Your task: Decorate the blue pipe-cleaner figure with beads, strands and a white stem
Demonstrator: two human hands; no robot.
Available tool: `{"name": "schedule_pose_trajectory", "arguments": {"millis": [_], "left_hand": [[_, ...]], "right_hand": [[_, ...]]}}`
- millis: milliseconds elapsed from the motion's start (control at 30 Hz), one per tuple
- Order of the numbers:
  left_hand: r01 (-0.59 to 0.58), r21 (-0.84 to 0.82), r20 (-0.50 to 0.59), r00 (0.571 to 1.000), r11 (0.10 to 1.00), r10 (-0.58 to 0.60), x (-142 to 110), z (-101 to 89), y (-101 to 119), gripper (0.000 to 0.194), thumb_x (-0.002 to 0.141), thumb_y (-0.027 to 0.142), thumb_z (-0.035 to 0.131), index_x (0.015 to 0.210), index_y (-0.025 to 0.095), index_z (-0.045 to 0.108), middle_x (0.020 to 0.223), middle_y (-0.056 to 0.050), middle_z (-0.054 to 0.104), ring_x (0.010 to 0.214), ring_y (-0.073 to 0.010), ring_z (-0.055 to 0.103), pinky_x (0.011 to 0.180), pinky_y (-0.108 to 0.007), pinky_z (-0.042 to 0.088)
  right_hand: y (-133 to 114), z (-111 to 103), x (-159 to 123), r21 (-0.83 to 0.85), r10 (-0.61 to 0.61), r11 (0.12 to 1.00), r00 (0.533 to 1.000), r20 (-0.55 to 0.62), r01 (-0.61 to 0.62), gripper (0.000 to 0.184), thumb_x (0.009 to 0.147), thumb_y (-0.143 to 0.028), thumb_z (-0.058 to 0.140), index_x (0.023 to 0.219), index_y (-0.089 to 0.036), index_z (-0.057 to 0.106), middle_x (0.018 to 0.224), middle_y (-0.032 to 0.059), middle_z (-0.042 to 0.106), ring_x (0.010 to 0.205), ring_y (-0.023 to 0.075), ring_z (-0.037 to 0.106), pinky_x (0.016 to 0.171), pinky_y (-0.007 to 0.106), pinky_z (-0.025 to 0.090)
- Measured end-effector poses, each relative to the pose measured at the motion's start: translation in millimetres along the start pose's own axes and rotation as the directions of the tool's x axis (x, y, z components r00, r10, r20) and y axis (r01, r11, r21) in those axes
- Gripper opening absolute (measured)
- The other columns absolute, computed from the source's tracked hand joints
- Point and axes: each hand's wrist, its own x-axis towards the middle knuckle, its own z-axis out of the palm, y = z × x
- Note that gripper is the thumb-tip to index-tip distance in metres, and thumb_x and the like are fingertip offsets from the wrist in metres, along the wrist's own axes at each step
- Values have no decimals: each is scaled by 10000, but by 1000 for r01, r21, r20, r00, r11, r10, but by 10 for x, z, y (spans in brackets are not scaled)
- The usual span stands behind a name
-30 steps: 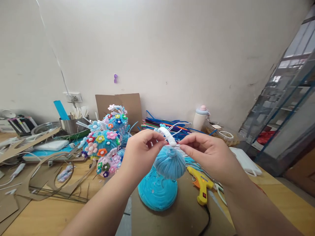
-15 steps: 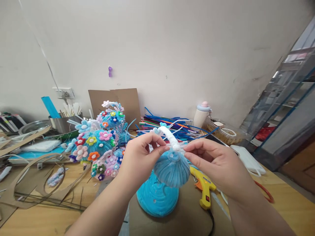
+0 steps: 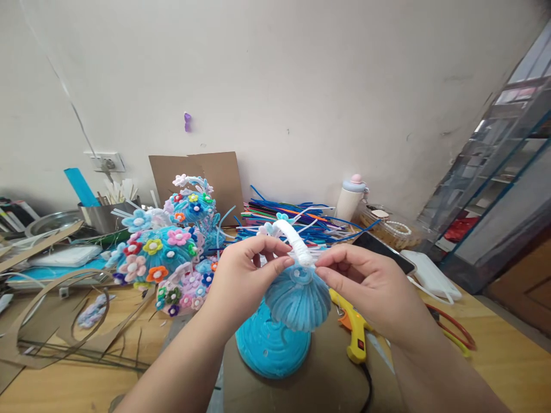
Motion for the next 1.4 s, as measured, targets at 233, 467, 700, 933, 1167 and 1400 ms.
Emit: {"name": "schedule_pose_trajectory", "arguments": {"millis": [233, 467, 700, 933, 1167, 1400], "left_hand": [[12, -63, 131, 991, 998, -3, 56, -29, -53, 113, 753, 292, 694, 722, 185, 717, 787, -41, 710, 735, -176, 581, 640, -291, 416], [57, -132, 221, 975, 990, -27, 85, -22, -91, 148, 757, 319, 697, 726, 174, 705, 812, -50, 661, 782, -192, 551, 718, -328, 407], [103, -243, 254, 966, 965, -39, 96, -13, -146, 134, 736, 303, 719, 728, 170, 709, 809, -47, 660, 813, -200, 550, 758, -341, 399], [94, -215, 266, 963, 972, -34, 87, -39, -143, 130, 748, 299, 710, 731, 170, 709, 826, -46, 662, 810, -196, 543, 747, -339, 388], [61, -192, 279, 960, 980, -5, 66, -53, -158, 109, 766, 283, 709, 753, 176, 720, 847, -46, 671, 829, -202, 559, 758, -347, 392], [37, -171, 278, 961, 985, 12, 52, -73, -143, 76, 779, 250, 702, 753, 181, 720, 860, -41, 678, 861, -201, 580, 778, -341, 405]], "right_hand": [[-15, -3, 63, -137, -158, 979, 987, -28, 152, 94, 834, -302, 644, 775, -238, 679, 860, 32, 650, 858, 204, 592, 721, 323, 456], [-6, 9, 98, -45, -125, 991, 992, 7, 125, 125, 826, -343, 675, 771, -233, 694, 884, 32, 642, 849, 203, 578, 751, 340, 437], [13, 11, 109, -39, -126, 991, 992, 31, 127, 88, 819, -315, 691, 763, -247, 699, 876, 10, 636, 856, 186, 577, 766, 321, 435], [22, 29, 104, -93, -138, 986, 990, 35, 141, 102, 820, -319, 687, 763, -235, 678, 873, 15, 642, 866, 197, 586, 770, 328, 435], [5, -20, 97, -112, -120, 985, 990, 73, 127, 104, 840, -326, 667, 781, -241, 683, 917, 12, 650, 902, 192, 586, 815, 328, 429], [-3, -34, 88, -122, -123, 983, 987, 100, 135, 65, 835, -293, 670, 784, -253, 679, 913, -2, 644, 892, 176, 579, 815, 314, 431]]}}
